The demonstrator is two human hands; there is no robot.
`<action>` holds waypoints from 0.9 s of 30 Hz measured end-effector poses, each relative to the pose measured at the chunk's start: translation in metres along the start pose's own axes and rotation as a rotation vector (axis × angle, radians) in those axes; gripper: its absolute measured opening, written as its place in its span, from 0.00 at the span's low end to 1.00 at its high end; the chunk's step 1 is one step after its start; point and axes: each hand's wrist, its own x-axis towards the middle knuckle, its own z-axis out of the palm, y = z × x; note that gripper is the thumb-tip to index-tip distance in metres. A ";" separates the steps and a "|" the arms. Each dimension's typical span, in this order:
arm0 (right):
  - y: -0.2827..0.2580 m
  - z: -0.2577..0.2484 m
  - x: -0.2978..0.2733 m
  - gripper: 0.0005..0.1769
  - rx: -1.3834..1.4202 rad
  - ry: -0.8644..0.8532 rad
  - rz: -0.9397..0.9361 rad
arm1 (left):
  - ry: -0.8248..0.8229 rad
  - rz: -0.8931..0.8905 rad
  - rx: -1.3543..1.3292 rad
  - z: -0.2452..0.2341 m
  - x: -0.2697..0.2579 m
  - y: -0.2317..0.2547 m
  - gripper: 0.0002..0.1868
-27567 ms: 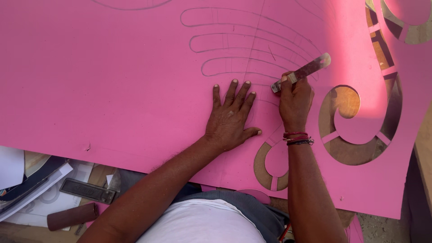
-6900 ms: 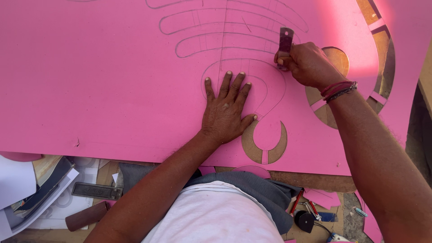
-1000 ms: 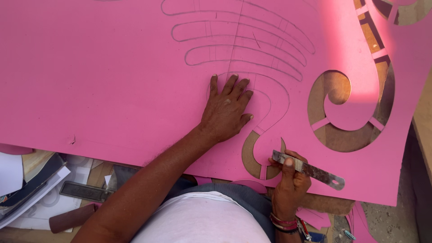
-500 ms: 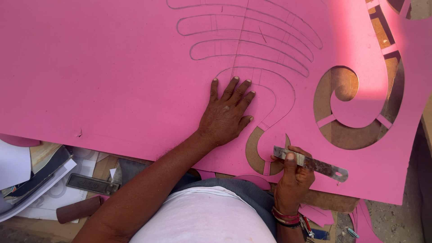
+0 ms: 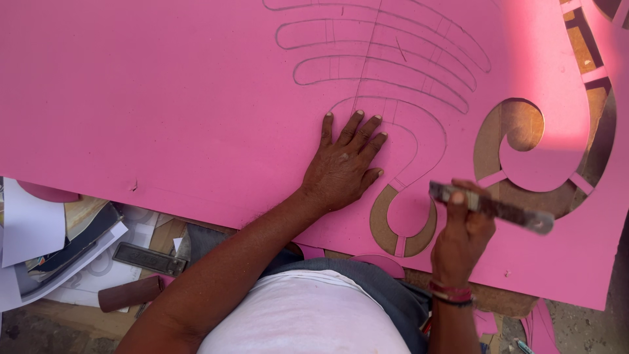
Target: The person uses a small blade tool to cut intricate decorative shapes out of a pink foam sheet.
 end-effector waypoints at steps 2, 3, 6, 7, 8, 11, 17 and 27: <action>0.005 0.008 0.040 0.11 -0.009 -0.106 -0.106 | -0.028 -0.022 0.013 -0.002 0.000 0.001 0.38; 0.007 0.017 0.063 0.11 -0.003 -0.187 -0.093 | -0.042 -0.034 0.020 -0.003 0.000 0.001 0.39; 0.008 0.040 0.109 0.09 -0.147 -0.433 -0.127 | -0.051 -0.108 0.032 -0.004 0.003 0.002 0.46; 0.007 0.046 0.121 0.08 -0.165 -0.470 -0.153 | -0.048 -0.106 0.039 -0.005 0.006 0.001 0.46; 0.007 0.050 0.128 0.08 -0.184 -0.509 -0.172 | -0.051 -0.106 0.043 -0.004 0.005 0.001 0.47; 0.006 0.058 0.136 0.07 -0.270 -0.609 -0.222 | -0.068 -0.112 0.052 -0.001 0.004 0.000 0.47; -0.002 0.061 0.142 0.06 -0.355 -0.676 -0.299 | -0.077 -0.104 0.055 -0.003 0.005 -0.001 0.47; -0.009 0.063 0.137 0.04 -0.457 -0.658 -0.353 | -0.069 -0.097 0.069 0.002 0.005 -0.002 0.47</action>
